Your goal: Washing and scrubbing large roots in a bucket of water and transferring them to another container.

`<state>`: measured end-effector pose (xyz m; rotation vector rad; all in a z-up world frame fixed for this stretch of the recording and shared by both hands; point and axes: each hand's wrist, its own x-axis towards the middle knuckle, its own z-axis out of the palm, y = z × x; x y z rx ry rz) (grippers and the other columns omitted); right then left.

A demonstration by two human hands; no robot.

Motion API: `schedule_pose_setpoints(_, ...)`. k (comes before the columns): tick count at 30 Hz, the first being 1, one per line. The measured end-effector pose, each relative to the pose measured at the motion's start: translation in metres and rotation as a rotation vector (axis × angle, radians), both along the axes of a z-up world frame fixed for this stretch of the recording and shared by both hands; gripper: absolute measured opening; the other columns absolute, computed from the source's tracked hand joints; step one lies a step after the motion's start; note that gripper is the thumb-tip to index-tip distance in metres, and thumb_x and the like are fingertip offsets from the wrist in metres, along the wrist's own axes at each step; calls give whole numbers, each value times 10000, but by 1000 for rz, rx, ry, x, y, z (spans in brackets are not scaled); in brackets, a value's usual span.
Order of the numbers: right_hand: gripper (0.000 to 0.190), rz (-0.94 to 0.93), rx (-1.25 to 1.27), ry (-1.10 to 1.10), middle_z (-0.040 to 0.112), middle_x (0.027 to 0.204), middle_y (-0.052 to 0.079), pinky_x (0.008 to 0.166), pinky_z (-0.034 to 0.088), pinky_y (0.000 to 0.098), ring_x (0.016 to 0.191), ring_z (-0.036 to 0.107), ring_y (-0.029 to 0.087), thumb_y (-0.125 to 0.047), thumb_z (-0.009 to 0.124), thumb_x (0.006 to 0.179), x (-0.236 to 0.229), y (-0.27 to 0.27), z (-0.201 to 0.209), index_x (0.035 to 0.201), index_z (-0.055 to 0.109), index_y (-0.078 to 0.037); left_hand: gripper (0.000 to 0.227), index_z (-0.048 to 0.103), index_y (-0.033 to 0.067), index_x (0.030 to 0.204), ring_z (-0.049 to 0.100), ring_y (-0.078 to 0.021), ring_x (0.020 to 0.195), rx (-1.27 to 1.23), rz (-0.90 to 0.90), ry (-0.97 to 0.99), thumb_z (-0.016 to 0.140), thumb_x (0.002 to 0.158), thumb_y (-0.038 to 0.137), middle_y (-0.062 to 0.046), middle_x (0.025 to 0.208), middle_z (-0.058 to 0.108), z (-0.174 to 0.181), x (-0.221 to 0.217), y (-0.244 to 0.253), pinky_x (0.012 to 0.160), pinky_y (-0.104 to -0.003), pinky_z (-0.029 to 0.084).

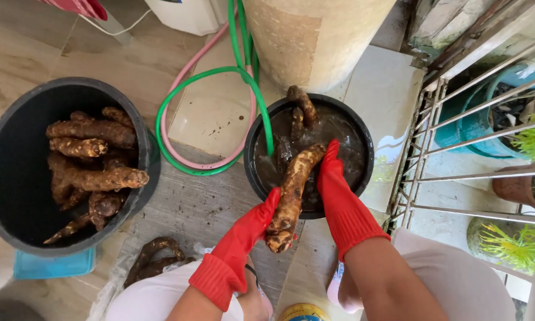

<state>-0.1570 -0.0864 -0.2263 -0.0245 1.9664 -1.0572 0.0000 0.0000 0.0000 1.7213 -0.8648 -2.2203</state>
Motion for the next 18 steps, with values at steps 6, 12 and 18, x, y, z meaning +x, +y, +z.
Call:
schedule_pose_setpoints(6, 972, 330, 31, 219, 504, 1517, 197, 1281, 228, 467, 1422, 450, 358, -826, 245, 986, 12, 8, -47, 1509, 464, -36, 900, 526, 7, 1483, 564, -411, 1264, 18, 148, 55, 491, 937, 722, -269, 1368, 613, -90, -7, -4, 1104, -525, 401)
schedule_pose_setpoints(12, 996, 479, 14, 72, 480, 1548, 166, 1275, 248, 431, 1447, 427, 344, -846, 334, 907, 33, 44, 65, 1521, 455, -71, 964, 511, -65, 1466, 730, -431, 1027, 188, 365, 35, 647, 882, 689, -334, 1214, 693, -62, -13, 5, 848, -507, 616)
schedule_pose_setpoints(18, 891, 424, -15, 17, 635, 1387, 158, 1197, 380, 428, 1354, 532, 352, -838, 543, 830, 15, 39, 61, 1362, 638, -129, 898, 589, 61, 1429, 695, -353, 1172, -44, 142, -65, 843, 761, 604, -202, 1279, 706, -69, -10, 10, 904, -484, 607)
